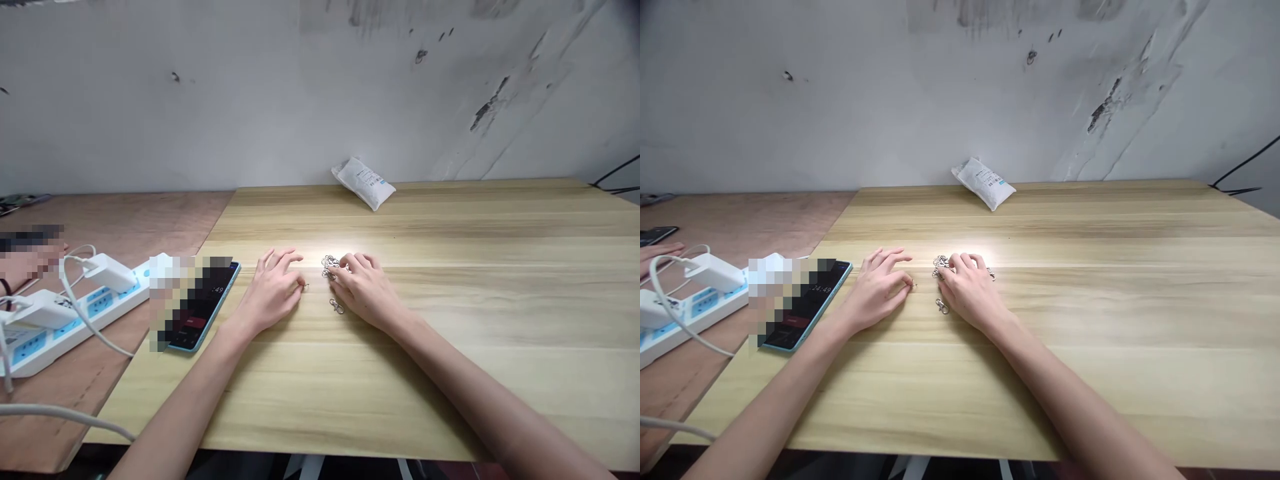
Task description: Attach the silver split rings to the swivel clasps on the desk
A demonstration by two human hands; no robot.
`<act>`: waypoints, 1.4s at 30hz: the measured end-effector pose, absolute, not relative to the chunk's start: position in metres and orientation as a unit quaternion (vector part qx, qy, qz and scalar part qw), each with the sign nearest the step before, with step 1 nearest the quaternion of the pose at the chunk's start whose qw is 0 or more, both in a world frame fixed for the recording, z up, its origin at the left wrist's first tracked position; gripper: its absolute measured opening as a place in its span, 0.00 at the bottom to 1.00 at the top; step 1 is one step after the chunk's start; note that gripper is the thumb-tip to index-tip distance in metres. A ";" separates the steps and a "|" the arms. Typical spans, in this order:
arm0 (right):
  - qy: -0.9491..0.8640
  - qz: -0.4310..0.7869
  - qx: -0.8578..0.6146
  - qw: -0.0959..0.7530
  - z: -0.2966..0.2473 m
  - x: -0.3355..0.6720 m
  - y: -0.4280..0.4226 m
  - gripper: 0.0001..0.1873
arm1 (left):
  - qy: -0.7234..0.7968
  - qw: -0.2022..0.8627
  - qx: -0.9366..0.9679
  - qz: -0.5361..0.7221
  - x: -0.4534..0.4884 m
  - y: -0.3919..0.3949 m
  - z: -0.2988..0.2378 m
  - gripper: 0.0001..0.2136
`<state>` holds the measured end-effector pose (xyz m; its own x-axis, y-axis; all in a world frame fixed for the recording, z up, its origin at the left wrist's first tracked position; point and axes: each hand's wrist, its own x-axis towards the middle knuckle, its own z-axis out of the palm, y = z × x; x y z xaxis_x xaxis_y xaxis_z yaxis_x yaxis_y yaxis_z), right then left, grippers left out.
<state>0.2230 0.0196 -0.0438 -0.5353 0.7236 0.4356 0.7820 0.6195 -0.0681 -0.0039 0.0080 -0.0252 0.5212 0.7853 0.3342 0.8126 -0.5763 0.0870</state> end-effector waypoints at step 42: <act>-0.828 0.208 -0.356 0.379 -0.041 0.217 0.016 0.08 | -0.412 -0.010 -0.870 -0.272 0.011 0.004 -0.031 0.05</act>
<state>0.2167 0.0163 -0.0407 -0.4595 0.7476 0.4796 0.4317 0.6598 -0.6150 0.0107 0.0040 -0.0314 0.5131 0.7215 0.4650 0.7106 -0.6609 0.2414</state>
